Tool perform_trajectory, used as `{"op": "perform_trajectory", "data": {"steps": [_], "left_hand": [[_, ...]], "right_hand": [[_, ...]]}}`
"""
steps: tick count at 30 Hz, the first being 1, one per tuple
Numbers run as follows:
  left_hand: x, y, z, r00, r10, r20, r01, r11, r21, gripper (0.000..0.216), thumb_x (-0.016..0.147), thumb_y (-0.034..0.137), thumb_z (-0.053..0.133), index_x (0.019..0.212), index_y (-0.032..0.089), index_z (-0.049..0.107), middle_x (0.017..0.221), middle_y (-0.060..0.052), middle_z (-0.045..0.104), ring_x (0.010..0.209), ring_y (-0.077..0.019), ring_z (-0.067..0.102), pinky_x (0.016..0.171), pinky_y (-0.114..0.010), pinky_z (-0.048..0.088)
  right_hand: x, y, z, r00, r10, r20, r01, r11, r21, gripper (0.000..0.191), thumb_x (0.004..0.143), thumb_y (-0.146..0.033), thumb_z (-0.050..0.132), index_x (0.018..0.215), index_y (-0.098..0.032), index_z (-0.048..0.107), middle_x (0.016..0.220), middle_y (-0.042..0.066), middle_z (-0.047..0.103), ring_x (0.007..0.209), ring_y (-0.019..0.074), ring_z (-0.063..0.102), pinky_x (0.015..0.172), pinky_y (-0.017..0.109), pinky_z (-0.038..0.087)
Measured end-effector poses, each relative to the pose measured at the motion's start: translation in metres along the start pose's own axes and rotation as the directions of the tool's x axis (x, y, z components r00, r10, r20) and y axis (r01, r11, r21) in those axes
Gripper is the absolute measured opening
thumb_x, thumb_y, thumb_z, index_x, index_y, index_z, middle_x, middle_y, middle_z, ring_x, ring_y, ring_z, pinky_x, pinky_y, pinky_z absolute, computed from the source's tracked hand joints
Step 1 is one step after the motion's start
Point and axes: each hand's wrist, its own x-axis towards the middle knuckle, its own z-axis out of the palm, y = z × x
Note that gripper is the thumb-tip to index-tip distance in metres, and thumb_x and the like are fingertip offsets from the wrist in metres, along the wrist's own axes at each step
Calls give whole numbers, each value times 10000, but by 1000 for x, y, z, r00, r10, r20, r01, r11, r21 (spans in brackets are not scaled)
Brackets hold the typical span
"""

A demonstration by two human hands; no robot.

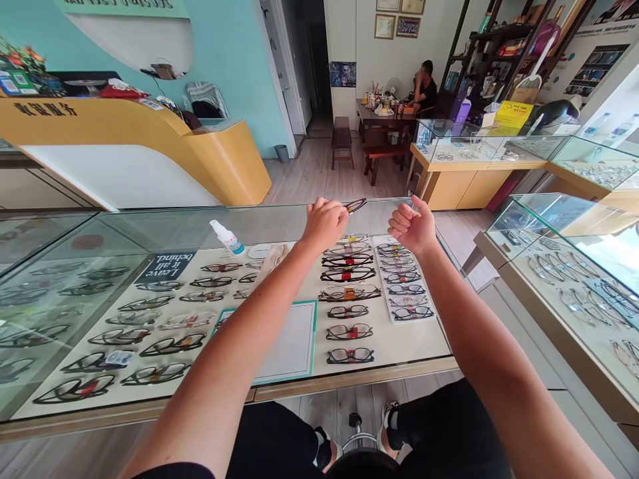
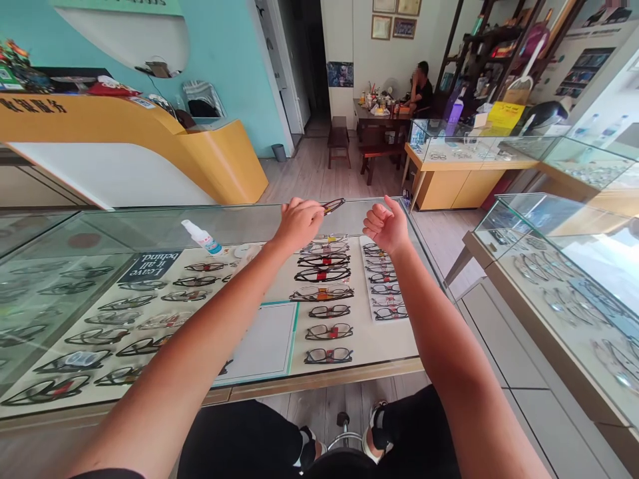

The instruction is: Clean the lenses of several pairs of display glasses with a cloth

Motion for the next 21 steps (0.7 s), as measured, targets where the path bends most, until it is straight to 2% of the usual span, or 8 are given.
{"op": "perform_trajectory", "data": {"steps": [3,5,8,10,14,18,21], "left_hand": [[0,23,-18,993,-45,-106,33,993,-112,432,1172,337,449,1180,259,874,1448,-102,826,1352,-370,616,1141,-564,433],[-4,40,-28,986,-52,-160,20,980,-196,432,1190,358,450,1219,259,870,1450,-95,819,1363,-348,639,1179,-537,439],[-17,60,-36,977,-17,-213,-51,950,-309,428,1198,376,462,1276,249,864,1440,-104,806,1391,-329,652,1241,-504,448],[-27,68,-36,974,-4,-227,-85,920,-382,420,1190,372,478,1302,241,861,1426,-113,798,1396,-326,662,1259,-493,465],[-51,65,-32,971,-17,-239,-107,862,-496,410,1170,393,504,1325,253,857,1452,-115,774,1436,-329,665,1288,-485,485],[-78,54,-34,968,-55,-246,-97,821,-562,404,1149,457,544,1334,264,847,1478,-117,762,1472,-329,655,1286,-486,497],[-94,48,-35,966,-107,-236,-54,808,-587,355,1131,470,588,1307,278,829,1455,-106,786,1411,-320,687,1162,-463,545]], "right_hand": [[-4,-1,13,999,8,38,-11,997,74,643,1094,-579,659,711,-271,245,631,-71,231,562,139,188,503,257,310],[-6,2,24,996,23,83,-28,998,56,596,1060,-527,722,713,-268,312,633,-72,271,561,133,232,512,247,327],[-8,10,42,992,20,126,-13,998,-57,518,939,-479,882,746,-259,454,657,-76,371,583,116,327,553,239,376],[-9,19,53,993,-9,120,29,986,-165,508,821,-514,991,795,-256,554,674,-79,439,606,111,392,584,248,408],[-12,36,67,995,-84,57,99,921,-377,610,666,-658,1058,832,-251,635,639,-93,487,594,105,429,593,269,385],[-15,45,75,989,-136,57,146,848,-510,648,642,-741,1038,831,-231,686,652,-82,544,587,94,439,590,284,348],[-19,48,79,989,-119,84,146,817,-558,619,686,-732,1023,803,-232,678,641,-87,528,590,95,447,603,286,341]]}}
